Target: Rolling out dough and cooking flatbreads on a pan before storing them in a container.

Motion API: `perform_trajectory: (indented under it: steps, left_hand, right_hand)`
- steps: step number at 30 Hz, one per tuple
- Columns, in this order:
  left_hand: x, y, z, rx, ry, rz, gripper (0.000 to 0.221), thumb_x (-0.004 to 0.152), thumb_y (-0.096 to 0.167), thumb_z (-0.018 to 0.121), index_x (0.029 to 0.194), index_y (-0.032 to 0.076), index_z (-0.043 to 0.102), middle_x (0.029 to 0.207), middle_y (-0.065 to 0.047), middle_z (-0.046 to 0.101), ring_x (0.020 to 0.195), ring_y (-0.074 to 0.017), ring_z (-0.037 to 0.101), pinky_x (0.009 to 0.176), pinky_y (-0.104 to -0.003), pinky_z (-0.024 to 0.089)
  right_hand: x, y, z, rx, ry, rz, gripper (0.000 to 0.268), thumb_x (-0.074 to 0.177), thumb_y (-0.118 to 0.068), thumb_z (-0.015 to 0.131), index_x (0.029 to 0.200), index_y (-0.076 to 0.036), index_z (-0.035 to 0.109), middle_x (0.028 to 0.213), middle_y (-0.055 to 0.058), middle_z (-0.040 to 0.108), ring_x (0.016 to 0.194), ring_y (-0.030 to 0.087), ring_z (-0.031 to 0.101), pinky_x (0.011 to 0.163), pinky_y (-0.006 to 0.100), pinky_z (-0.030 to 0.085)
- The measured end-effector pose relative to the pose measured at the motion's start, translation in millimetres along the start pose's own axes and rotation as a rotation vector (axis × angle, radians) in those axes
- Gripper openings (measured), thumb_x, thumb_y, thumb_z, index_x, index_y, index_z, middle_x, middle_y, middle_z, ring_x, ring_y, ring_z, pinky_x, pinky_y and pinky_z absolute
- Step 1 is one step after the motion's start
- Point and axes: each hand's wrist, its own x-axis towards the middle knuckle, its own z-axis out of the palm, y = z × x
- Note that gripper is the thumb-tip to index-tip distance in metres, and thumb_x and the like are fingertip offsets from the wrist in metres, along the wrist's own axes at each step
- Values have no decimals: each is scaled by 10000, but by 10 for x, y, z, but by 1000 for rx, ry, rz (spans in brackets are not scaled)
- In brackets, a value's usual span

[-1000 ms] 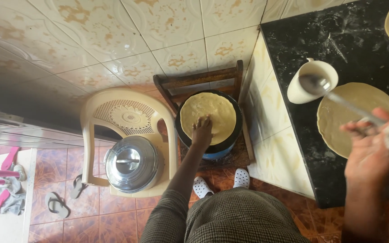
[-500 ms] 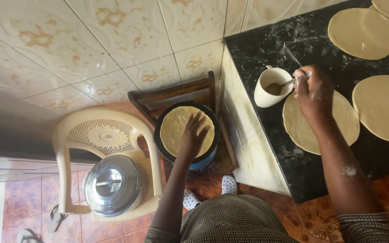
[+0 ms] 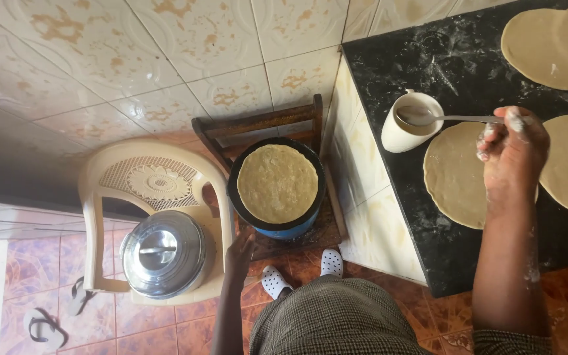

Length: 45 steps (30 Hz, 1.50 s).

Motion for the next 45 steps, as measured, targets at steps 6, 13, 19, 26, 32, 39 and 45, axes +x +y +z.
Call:
perform_trajectory:
  steps: [6, 13, 19, 26, 32, 39, 45]
  left_hand:
    - [182, -1392, 33, 205, -54, -2, 459, 883, 482, 543, 1004, 70, 707, 674, -100, 561, 665, -185, 519, 636, -345, 373]
    - [-92, -3194, -169, 701, -122, 87, 344, 966, 367, 444, 962, 114, 678, 1028, -66, 712, 923, -260, 677, 738, -384, 518]
    - [-807, -4043, -371, 1174, -467, -8, 423, 883, 44, 513, 1269, 209, 565, 957, -107, 678, 838, -313, 673, 581, -395, 545]
    - [-986, -3699, -341, 340, -73, -577, 308, 862, 435, 502, 705, 173, 461, 688, -10, 441, 663, -162, 405, 616, -339, 288]
    - [-668, -3078, -330, 136, -25, -542, 527, 892, 446, 555, 1271, 94, 653, 1306, -101, 640, 1190, -287, 602, 955, -426, 481]
    - [-125, -2414, -439, 703, -28, 355, 254, 848, 81, 680, 1092, 31, 730, 1039, -191, 725, 977, -379, 692, 828, -433, 556]
    - [-251, 536, -286, 22, 146, 271, 542, 823, 535, 673, 1236, 185, 648, 1136, -147, 687, 1034, -417, 631, 883, -560, 500]
  right_hand:
    - [-282, -142, 133, 144, -50, -57, 189, 897, -324, 711, 904, -151, 634, 619, 7, 473, 496, 96, 413, 470, 206, 300]
    - [-928, -293, 566, -4, -239, -135, 310, 982, -497, 578, 1037, -195, 531, 669, -44, 413, 524, 64, 365, 483, 180, 262]
    - [-1192, -95, 652, -82, -342, -354, 317, 1121, -381, 498, 1127, -64, 477, 710, 94, 437, 585, 167, 453, 485, 261, 381]
    - [-1322, 77, 796, -107, -538, -888, 222, 1120, -106, 397, 1085, 110, 436, 812, 299, 463, 590, 348, 524, 527, 424, 477]
    - [-1422, 276, 983, -216, -608, -1057, 288, 1096, -110, 435, 1022, 141, 556, 823, 311, 618, 647, 360, 650, 552, 394, 526]
    - [-1543, 1009, 1008, 359, -315, 253, 286, 999, -320, 553, 1190, -127, 640, 954, 81, 707, 921, 205, 726, 816, 213, 633]
    - [-1301, 941, 484, 865, -213, 455, 239, 1008, -166, 547, 1120, -16, 696, 956, 158, 733, 884, 241, 722, 762, 245, 625]
